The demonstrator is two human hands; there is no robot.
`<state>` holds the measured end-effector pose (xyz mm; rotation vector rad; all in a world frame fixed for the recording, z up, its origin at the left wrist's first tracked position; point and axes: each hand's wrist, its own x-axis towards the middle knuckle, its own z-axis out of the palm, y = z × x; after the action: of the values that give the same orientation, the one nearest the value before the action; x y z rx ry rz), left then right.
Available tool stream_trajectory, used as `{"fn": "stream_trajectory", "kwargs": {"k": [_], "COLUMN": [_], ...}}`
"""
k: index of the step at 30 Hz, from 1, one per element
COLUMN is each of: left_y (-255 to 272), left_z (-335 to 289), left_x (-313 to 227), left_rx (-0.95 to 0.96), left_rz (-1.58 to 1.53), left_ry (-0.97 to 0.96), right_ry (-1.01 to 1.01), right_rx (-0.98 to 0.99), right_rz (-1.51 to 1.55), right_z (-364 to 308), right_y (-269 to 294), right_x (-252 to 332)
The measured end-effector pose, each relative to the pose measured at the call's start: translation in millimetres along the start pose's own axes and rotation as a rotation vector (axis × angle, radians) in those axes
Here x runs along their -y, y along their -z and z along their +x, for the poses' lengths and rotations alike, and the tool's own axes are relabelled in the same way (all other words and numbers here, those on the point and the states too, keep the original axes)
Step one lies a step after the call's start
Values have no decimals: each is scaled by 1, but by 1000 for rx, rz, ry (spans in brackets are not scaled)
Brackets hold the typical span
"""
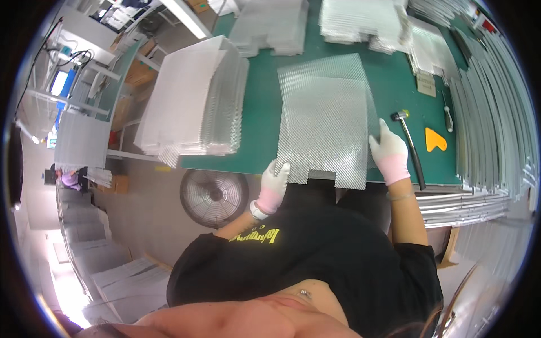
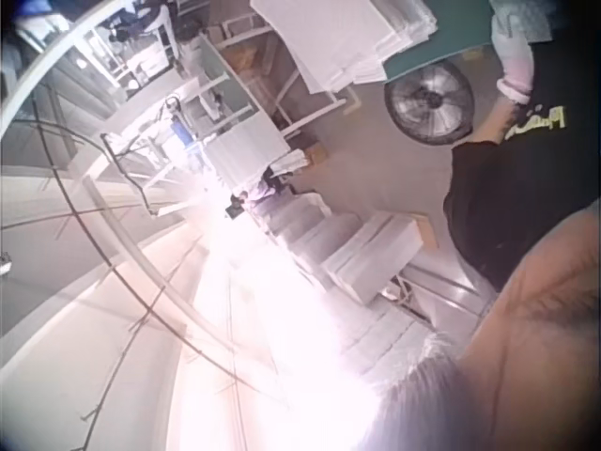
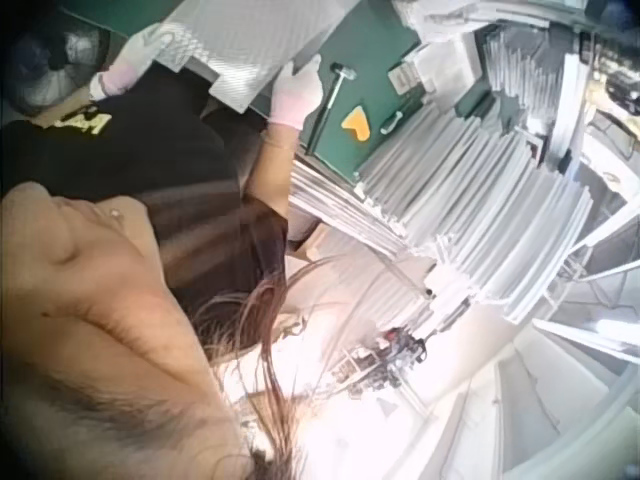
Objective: The person assembles a panel by placing a mesh sheet on a workbench, positioning a plastic bracket, and inserting metal rods into the assembly. They then use a power drill to secure the components together. The process is repeated for a second unit.
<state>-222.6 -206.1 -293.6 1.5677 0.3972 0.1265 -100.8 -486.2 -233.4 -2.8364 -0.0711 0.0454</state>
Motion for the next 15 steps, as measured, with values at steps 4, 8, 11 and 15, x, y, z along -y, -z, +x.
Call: {"fn": "stream_trajectory", "kwargs": {"k": [4,8,11,15], "left_y": [-17,10,29,-3], "left_z": [-2,18,37,29], "left_x": [-18,-54,-55,-67], "left_rx": [158,291,300,284], "left_rz": [5,821,351,-104], "left_ry": [64,-77,-159,10], "right_ry": [132,139,152,170], "right_rx": [-142,-133,-120,-126], "right_rz": [672,1206,1336,1157], "right_z": [-3,2,-10,-25], "right_y": [14,29,17,-2], "right_x": [-6,-26,-40,-29]}}
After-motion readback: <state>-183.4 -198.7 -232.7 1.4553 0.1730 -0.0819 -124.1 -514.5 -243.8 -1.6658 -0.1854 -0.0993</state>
